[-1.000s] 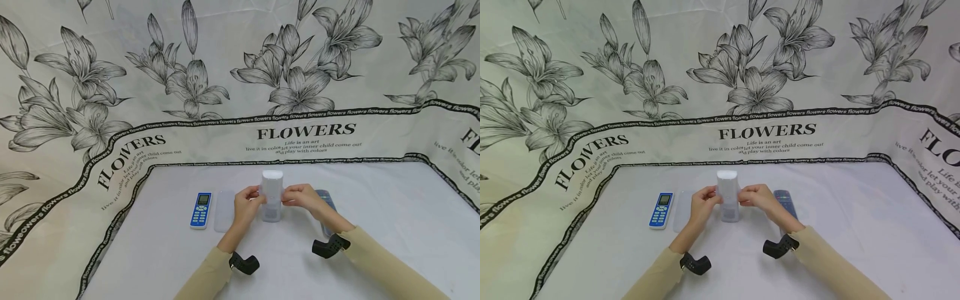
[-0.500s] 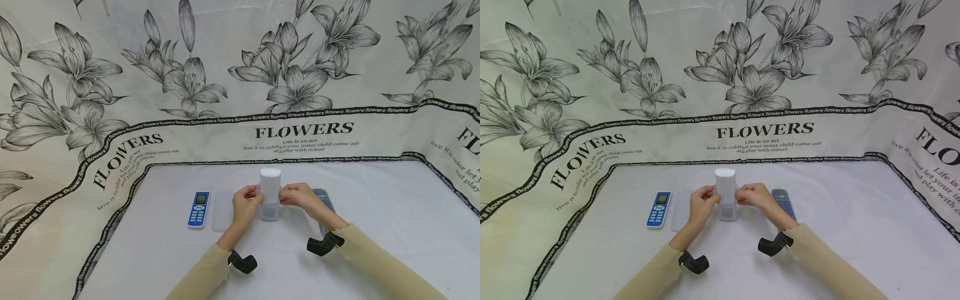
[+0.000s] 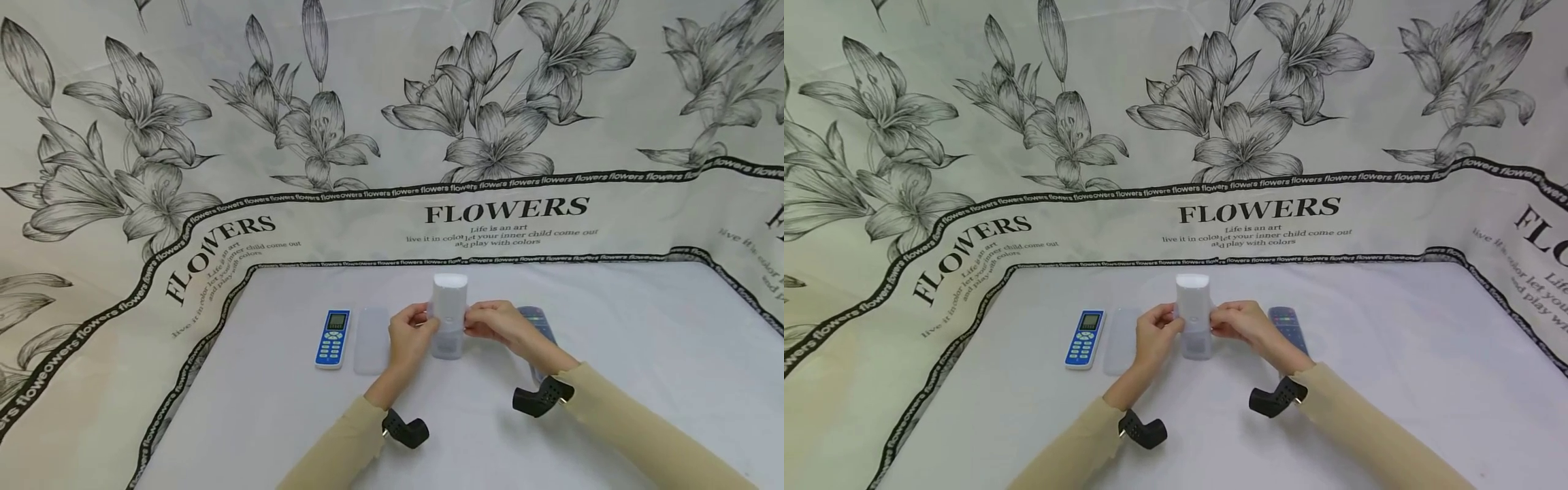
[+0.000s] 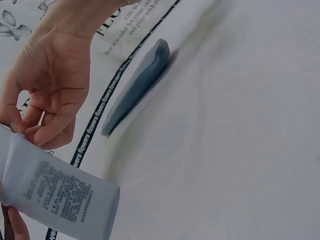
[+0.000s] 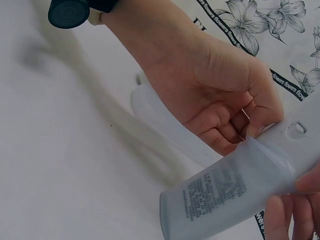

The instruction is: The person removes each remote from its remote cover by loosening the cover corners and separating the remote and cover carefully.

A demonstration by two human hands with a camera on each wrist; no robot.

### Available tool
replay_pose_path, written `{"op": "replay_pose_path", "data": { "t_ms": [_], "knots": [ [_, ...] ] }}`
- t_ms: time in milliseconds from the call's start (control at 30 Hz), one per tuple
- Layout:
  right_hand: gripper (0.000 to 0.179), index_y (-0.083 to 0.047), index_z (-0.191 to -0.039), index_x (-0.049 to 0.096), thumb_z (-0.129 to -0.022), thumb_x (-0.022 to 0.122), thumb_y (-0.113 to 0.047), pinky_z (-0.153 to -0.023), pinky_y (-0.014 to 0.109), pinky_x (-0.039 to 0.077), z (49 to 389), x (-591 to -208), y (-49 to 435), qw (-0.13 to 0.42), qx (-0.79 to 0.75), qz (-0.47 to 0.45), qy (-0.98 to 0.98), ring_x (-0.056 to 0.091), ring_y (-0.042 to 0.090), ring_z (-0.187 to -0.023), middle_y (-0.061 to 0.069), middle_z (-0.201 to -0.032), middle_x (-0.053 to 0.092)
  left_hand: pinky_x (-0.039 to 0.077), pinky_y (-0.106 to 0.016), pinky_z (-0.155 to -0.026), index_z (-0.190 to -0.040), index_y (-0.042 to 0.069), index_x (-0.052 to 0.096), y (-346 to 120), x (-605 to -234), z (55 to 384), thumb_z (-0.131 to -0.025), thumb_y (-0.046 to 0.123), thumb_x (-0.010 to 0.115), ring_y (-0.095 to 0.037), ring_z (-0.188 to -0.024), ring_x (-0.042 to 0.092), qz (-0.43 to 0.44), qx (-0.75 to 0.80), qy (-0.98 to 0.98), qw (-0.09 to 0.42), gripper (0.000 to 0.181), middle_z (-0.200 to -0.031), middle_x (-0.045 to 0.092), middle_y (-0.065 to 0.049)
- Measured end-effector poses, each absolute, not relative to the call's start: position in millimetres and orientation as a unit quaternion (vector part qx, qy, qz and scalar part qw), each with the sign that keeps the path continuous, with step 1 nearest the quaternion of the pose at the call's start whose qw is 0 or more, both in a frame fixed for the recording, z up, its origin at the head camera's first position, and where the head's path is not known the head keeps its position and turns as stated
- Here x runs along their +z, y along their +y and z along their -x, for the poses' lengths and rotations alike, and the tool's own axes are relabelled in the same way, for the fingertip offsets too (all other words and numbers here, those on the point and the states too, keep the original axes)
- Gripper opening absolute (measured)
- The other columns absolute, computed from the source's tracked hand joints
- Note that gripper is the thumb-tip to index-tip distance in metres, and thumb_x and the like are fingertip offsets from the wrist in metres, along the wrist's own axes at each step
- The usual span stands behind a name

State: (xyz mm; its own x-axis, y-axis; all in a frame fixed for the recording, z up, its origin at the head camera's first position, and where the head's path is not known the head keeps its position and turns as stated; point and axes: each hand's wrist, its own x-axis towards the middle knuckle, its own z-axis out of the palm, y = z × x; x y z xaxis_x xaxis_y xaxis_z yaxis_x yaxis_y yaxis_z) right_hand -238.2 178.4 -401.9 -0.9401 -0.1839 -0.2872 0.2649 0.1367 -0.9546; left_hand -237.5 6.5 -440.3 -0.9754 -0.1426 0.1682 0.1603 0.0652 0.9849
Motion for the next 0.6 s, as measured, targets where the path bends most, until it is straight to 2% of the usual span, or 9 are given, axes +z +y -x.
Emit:
{"op": "replay_pose_path", "data": {
  "t_ms": [167, 333, 467, 600],
  "knots": [
    [0.012, -0.008, -0.082, 0.071, -0.087, 0.06, -0.008, -0.073, 0.019, 0.056, 237.7, -402.8, 179.9, 0.171, -0.658, -0.033, 0.733, 0.065, 0.003, -0.072, -0.006, -0.08, 0.066, 0.041, -0.012, -0.055, -0.095, -0.01, 0.07, 7.4, -436.3, 236.4, -0.07, -0.011, 0.06, -0.006, -0.061, 0.05, 0.005, -0.689, -0.72, 0.088, 0.028, -0.074, 0.063, -0.014],
    [0.013, -0.009, -0.08, 0.07, -0.087, 0.06, -0.008, -0.073, 0.019, 0.056, 238.5, -403.5, 179.1, 0.17, -0.66, -0.041, 0.731, 0.064, 0.003, -0.071, -0.005, -0.08, 0.065, 0.047, -0.014, -0.063, -0.097, -0.012, 0.067, 6.3, -435.7, 234.1, -0.073, -0.01, 0.061, -0.011, -0.07, 0.057, 0.027, -0.685, -0.722, 0.093, 0.025, -0.085, 0.067, -0.022],
    [0.012, -0.007, -0.081, 0.07, -0.088, 0.06, -0.01, -0.072, 0.018, 0.056, 240.7, -404.3, 177.1, 0.163, -0.658, -0.049, 0.733, 0.064, 0.003, -0.07, -0.004, -0.08, 0.065, 0.053, -0.02, -0.072, -0.101, -0.008, 0.067, 5.5, -444.2, 236.2, -0.076, -0.007, 0.063, -0.017, -0.08, 0.065, 0.039, -0.679, -0.725, 0.109, 0.026, -0.096, 0.069, -0.022],
    [0.011, -0.006, -0.082, 0.07, -0.087, 0.061, -0.01, -0.071, 0.019, 0.056, 240.9, -405.4, 177.0, 0.159, -0.66, -0.054, 0.732, 0.064, 0.004, -0.07, -0.004, -0.078, 0.065, 0.056, -0.027, -0.075, -0.099, -0.008, 0.068, 4.8, -448.4, 238.2, -0.074, -0.006, 0.064, -0.024, -0.083, 0.068, 0.043, -0.685, -0.718, 0.114, 0.026, -0.095, 0.07, -0.022]
  ]
}}
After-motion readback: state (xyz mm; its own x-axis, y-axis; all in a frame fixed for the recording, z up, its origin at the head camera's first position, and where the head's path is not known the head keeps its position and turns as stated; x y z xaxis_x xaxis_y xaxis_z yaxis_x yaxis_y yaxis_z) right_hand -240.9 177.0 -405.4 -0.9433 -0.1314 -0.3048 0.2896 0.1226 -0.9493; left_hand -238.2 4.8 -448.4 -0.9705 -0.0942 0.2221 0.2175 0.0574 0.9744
